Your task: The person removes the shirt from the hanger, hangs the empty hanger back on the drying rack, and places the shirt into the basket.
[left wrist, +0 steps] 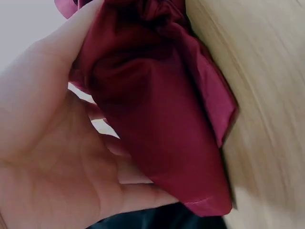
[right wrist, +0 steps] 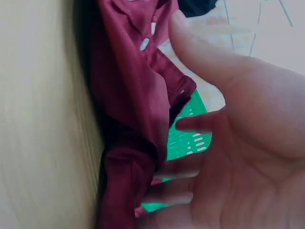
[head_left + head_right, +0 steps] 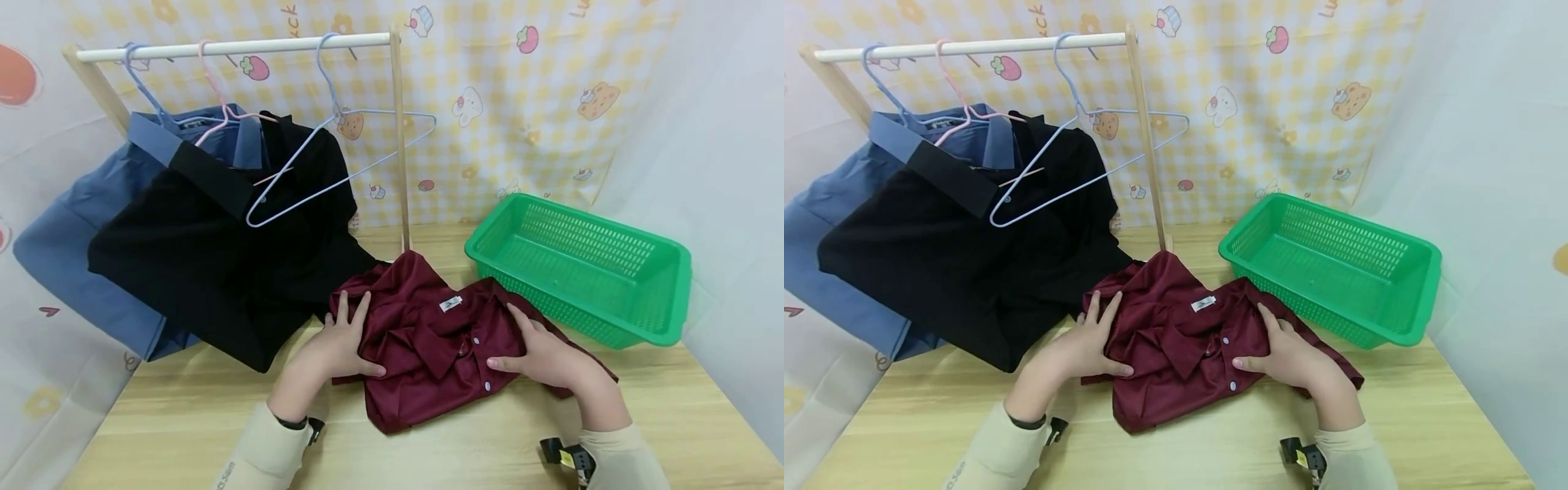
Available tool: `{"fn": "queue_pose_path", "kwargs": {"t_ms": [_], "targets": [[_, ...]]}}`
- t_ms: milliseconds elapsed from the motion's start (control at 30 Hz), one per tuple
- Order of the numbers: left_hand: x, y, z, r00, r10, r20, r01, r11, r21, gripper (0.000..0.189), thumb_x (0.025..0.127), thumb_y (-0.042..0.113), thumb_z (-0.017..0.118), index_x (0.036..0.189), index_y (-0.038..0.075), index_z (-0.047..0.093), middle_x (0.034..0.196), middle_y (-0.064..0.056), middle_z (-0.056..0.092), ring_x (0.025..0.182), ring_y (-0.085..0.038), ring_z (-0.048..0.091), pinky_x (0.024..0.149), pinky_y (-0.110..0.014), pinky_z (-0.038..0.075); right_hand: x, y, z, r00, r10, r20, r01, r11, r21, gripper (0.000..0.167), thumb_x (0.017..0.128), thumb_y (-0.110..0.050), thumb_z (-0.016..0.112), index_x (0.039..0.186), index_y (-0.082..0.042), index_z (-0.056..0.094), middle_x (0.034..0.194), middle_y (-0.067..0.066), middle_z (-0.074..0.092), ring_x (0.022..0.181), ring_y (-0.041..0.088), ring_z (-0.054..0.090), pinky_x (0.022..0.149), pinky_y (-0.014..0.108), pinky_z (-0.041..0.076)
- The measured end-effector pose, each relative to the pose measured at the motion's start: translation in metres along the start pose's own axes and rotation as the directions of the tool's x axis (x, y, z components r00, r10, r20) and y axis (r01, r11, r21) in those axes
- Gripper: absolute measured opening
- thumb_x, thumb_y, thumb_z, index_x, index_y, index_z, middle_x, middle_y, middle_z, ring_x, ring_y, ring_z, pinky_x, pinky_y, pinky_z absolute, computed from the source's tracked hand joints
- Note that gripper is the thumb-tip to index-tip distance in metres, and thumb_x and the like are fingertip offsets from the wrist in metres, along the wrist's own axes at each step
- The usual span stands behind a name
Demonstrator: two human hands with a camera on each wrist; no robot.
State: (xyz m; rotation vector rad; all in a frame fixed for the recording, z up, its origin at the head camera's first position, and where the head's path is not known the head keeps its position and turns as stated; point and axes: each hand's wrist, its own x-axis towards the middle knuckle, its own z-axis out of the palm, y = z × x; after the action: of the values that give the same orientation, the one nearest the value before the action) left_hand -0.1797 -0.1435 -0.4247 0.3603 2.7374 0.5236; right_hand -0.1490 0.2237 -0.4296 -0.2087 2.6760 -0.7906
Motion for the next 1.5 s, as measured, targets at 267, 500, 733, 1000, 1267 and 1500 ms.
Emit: {"fn": "queue_pose_path", "kwargs": {"t_ms": [267, 500, 733, 1000, 1267, 1500], "targets": [[0.007, 0.008, 0.003, 0.991, 0.129, 0.031, -0.121, 0.975, -0.189, 0.128, 0.087, 0.043, 0.089, 0.173, 0.022, -0.003, 0.176, -0.033, 0.002, 0.15, -0.051, 0.044, 0.119, -0.057, 0.045, 0.007, -0.017, 0.011, 0.994, -0.111, -0.004, 0.111, 0.986, 0.127, 0.123, 0.09, -0.062, 0.077, 0.171, -0.005, 0.004, 0.172, 0.034, 0.021, 0.158, 0.057, 0.023, 0.122, 0.072, 0.031], [0.012, 0.026, 0.011, 0.966, 0.248, 0.069, -0.217, 0.929, -0.3, 0.125, 0.088, 0.043, 0.087, 0.173, 0.023, -0.003, 0.18, -0.014, 0.004, 0.166, -0.037, 0.015, 0.13, -0.057, 0.029, 0.013, -0.042, 0.025, 0.992, -0.121, 0.046, 0.111, 0.98, 0.168, 0.124, 0.091, -0.065, 0.075, 0.171, -0.006, 0.001, 0.174, 0.032, 0.016, 0.162, 0.052, 0.018, 0.125, 0.069, 0.029], [0.019, 0.044, 0.02, 0.902, 0.411, 0.13, -0.344, 0.867, -0.36, 0.128, 0.089, 0.031, 0.087, 0.172, 0.015, -0.008, 0.181, -0.006, 0.0, 0.167, -0.023, 0.007, 0.135, -0.051, 0.019, 0.02, -0.058, 0.039, 0.979, -0.181, 0.089, 0.16, 0.966, 0.202, 0.133, 0.087, -0.062, 0.081, 0.171, -0.009, -0.008, 0.176, 0.029, 0.01, 0.164, 0.046, 0.015, 0.127, 0.066, 0.028], [0.017, 0.061, 0.024, 0.876, 0.426, 0.225, -0.375, 0.896, -0.238, 0.124, 0.081, 0.002, 0.08, 0.172, 0.015, -0.003, 0.174, -0.01, 0.032, 0.154, -0.022, 0.039, 0.124, -0.038, 0.038, 0.015, -0.081, 0.052, 0.979, -0.14, 0.148, 0.126, 0.987, 0.096, 0.147, 0.076, -0.045, 0.097, 0.168, 0.002, -0.008, 0.174, 0.036, 0.003, 0.159, 0.047, 0.031, 0.125, 0.059, 0.036], [0.018, 0.062, 0.024, 0.906, 0.393, 0.153, -0.387, 0.919, -0.072, 0.057, 0.082, -0.002, 0.074, 0.138, 0.009, 0.067, 0.118, 0.001, 0.074, 0.127, -0.026, 0.059, 0.095, -0.03, 0.052, 0.012, -0.092, 0.058, 0.984, -0.14, 0.107, 0.148, 0.986, -0.072, 0.14, 0.073, -0.02, 0.1, 0.17, -0.001, 0.001, 0.167, 0.04, 0.028, 0.101, 0.029, 0.075, 0.096, 0.045, 0.06], [0.016, 0.057, 0.029, 0.895, 0.435, 0.099, -0.431, 0.9, -0.059, 0.035, 0.079, -0.009, 0.069, 0.103, 0.015, 0.075, 0.074, 0.011, 0.054, 0.093, -0.018, 0.054, 0.075, -0.025, 0.04, 0.014, -0.097, 0.066, 0.97, -0.242, -0.004, 0.23, 0.926, -0.298, 0.095, 0.075, -0.016, 0.095, 0.153, 0.005, 0.045, 0.119, 0.031, 0.071, 0.087, 0.039, 0.075, 0.077, 0.046, 0.061]]}}
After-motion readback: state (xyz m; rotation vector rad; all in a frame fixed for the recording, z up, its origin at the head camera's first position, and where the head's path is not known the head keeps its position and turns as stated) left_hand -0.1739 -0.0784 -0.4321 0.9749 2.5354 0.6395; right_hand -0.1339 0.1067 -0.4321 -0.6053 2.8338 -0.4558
